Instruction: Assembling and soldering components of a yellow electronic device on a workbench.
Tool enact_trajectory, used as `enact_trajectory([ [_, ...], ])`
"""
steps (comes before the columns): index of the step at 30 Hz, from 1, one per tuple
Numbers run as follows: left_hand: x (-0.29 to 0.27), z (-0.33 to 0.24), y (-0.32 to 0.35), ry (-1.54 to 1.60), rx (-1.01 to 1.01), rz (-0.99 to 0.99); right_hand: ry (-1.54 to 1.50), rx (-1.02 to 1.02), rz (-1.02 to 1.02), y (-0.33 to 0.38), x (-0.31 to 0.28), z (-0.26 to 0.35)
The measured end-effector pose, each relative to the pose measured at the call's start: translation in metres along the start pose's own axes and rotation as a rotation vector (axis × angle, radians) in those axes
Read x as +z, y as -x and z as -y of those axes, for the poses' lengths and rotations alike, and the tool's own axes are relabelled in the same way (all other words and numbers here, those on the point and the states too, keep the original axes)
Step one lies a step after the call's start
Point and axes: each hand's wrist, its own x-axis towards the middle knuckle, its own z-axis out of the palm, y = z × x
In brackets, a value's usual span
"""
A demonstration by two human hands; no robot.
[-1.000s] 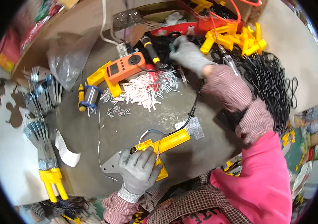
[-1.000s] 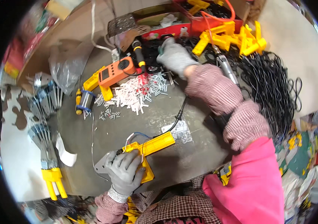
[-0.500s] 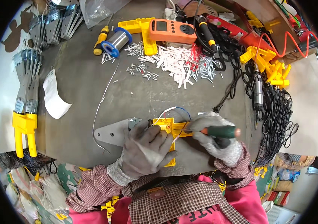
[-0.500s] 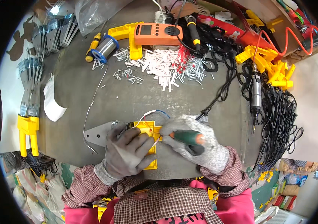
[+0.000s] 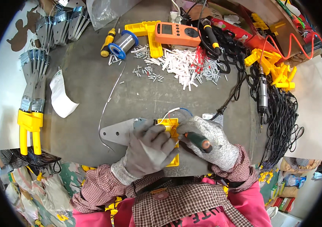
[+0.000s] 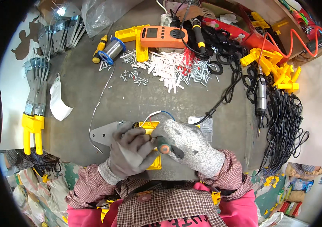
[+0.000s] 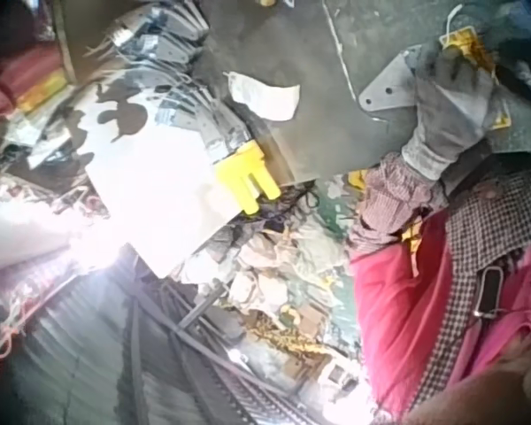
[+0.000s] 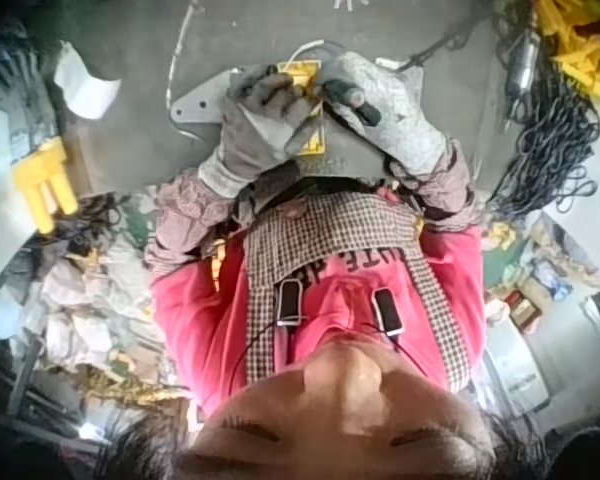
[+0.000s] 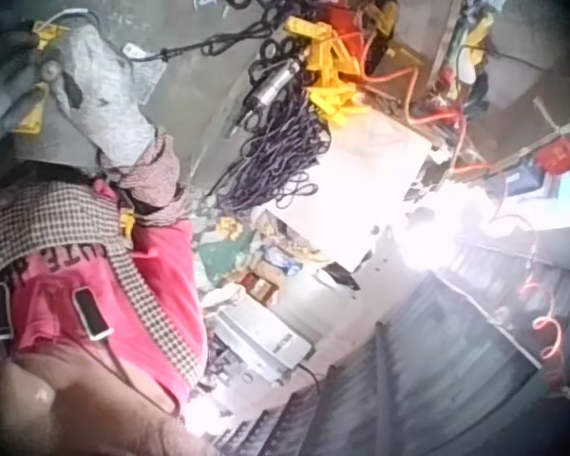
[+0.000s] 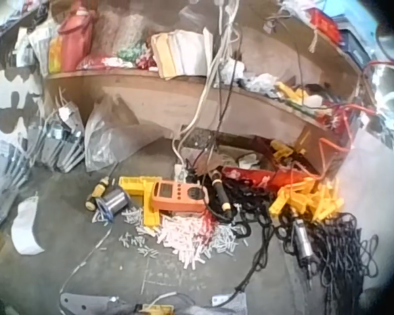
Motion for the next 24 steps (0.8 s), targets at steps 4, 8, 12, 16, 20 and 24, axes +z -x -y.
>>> enact_trajectory([
  [4,-0.037,0.004,-0.047,0.599,-0.432,-0.391,-0.027,-0.017,-0.029,0.002,0.005,-0.005],
  [8,-0.043,-0.041,-0.099,0.243,-0.103,-0.126,-0.216,-0.010,-0.016,0.009,0.018,0.002],
  [12,-0.051,-0.022,-0.139,-0.004,0.117,0.041,-0.002,-0.080,-0.139,0.005,0.035,-0.008],
  [16,-0.089,-0.018,-0.130,0.291,0.147,-0.131,-0.272,0.179,-0.307,-0.014,-0.009,-0.041],
  [20,-0.056,-0.009,-0.025,0.100,0.167,0.217,0.514,0.058,-0.245,0.002,-0.067,-0.081],
  [24,-0.034,-0.005,-0.011,0.025,0.236,0.285,0.315,0.247,0.036,0.037,-0.080,-0.067],
])
